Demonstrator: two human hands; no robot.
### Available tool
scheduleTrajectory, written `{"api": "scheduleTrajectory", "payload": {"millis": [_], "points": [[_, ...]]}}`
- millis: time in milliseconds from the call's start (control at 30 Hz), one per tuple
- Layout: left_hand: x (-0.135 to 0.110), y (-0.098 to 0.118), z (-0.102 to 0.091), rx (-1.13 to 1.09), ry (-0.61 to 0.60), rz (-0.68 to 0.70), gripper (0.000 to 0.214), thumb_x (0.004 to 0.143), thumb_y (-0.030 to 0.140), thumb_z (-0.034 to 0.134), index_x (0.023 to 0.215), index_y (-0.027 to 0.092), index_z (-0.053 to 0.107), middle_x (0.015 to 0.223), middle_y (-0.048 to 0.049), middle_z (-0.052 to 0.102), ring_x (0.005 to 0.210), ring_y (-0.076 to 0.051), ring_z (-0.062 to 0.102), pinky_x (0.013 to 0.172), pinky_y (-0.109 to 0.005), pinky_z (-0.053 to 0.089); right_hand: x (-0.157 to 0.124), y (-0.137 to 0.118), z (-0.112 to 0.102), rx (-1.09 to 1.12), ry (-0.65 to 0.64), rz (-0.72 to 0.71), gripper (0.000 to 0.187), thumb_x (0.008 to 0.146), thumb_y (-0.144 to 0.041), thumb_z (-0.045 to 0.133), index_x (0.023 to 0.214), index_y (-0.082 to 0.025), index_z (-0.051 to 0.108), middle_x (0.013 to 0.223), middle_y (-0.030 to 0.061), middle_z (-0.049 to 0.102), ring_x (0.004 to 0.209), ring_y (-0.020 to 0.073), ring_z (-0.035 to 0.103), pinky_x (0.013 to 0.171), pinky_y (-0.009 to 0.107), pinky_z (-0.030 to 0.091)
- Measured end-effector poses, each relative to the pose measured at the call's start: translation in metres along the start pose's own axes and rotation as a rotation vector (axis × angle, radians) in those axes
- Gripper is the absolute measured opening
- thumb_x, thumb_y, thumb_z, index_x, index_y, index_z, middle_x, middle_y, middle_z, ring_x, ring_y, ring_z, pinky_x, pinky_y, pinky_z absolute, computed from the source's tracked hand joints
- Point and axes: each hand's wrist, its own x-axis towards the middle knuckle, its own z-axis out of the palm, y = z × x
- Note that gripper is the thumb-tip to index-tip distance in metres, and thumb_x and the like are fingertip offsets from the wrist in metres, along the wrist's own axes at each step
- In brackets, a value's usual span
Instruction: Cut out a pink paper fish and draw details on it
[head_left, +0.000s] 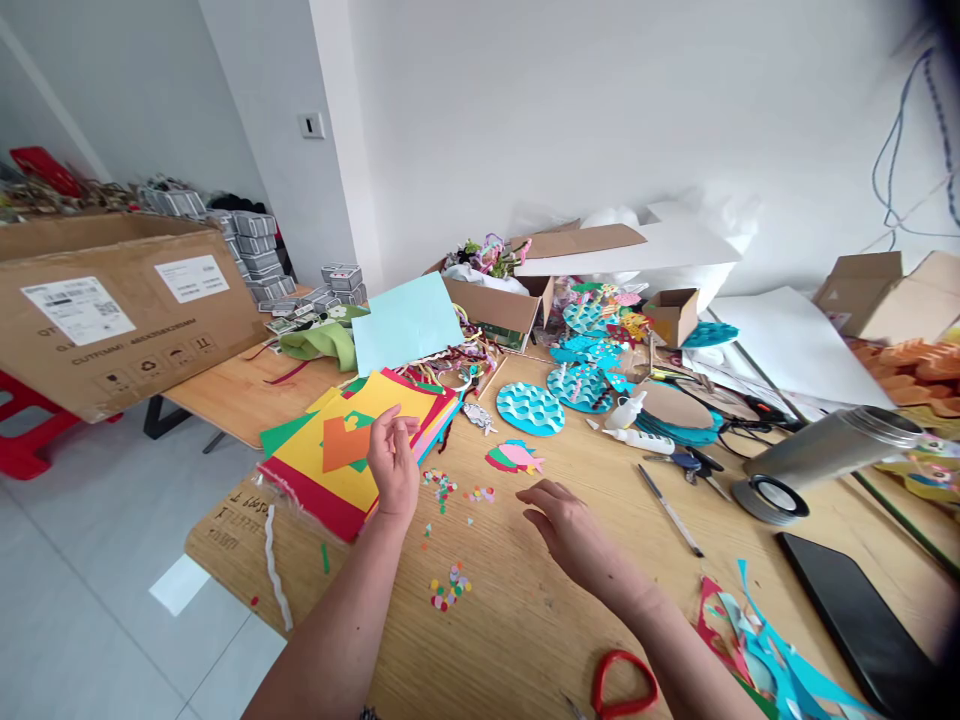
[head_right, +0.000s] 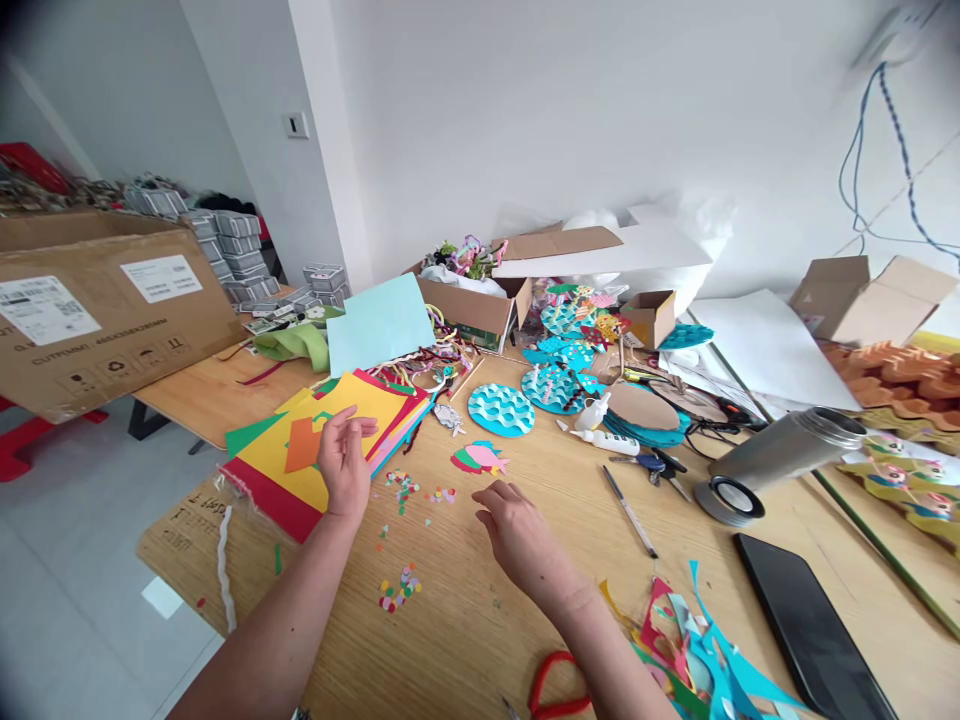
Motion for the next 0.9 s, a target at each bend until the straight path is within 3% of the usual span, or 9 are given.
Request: {"api": "scheduleTrajectory", "payload": {"millis": [233, 500, 700, 900], "points": [[-0.002, 0.0, 0.001, 0.021, -0.035, 0.008, 0.028, 0.093, 0.04, 0.046, 0.107, 0.018, 0.054, 0.085, -0.0062, 0.064, 0.078, -0.016, 0.063, 0.076, -0.032, 0.052, 0.008, -0.009, 0.018, -0.021, -0.064, -0.063, 0.034, 0.089, -0.006, 0.044, 0.116, -0.015, 0.063, 0.113, 0.0129, 0.062, 0.105, 0.0224, 0.06, 0.091, 0.034, 0.048], [-0.004, -0.006, 0.001, 0.014, -0.083, 0.029, 0.026, 0.094, 0.036, 0.046, 0.109, 0.018, 0.055, 0.086, -0.0057, 0.064, 0.081, -0.016, 0.062, 0.078, -0.032, 0.051, 0.023, -0.019, 0.05, -0.108, -0.084, -0.129, 0.053, 0.083, 0.001, 0.039, 0.133, -0.013, 0.049, 0.135, 0.0154, 0.05, 0.124, 0.024, 0.045, 0.102, 0.038, 0.041], [-0.005, -0.009, 0.001, 0.026, -0.118, 0.027, 0.027, 0.093, 0.038, 0.046, 0.11, 0.018, 0.055, 0.086, -0.0057, 0.064, 0.081, -0.017, 0.064, 0.078, -0.034, 0.052, 0.029, -0.019, 0.055, -0.127, -0.065, -0.117, 0.053, 0.081, 0.003, 0.04, 0.129, -0.015, 0.053, 0.129, 0.0142, 0.054, 0.119, 0.0244, 0.047, 0.099, 0.039, 0.042], [-0.007, -0.007, 0.002, 0.022, -0.132, 0.025, 0.027, 0.093, 0.038, 0.047, 0.109, 0.018, 0.055, 0.087, -0.006, 0.064, 0.082, -0.017, 0.065, 0.078, -0.032, 0.053, 0.017, -0.009, 0.05, -0.11, 0.021, -0.072, 0.048, 0.084, 0.004, 0.037, 0.121, -0.015, 0.06, 0.116, 0.0138, 0.057, 0.109, 0.0225, 0.05, 0.094, 0.035, 0.045]]}}
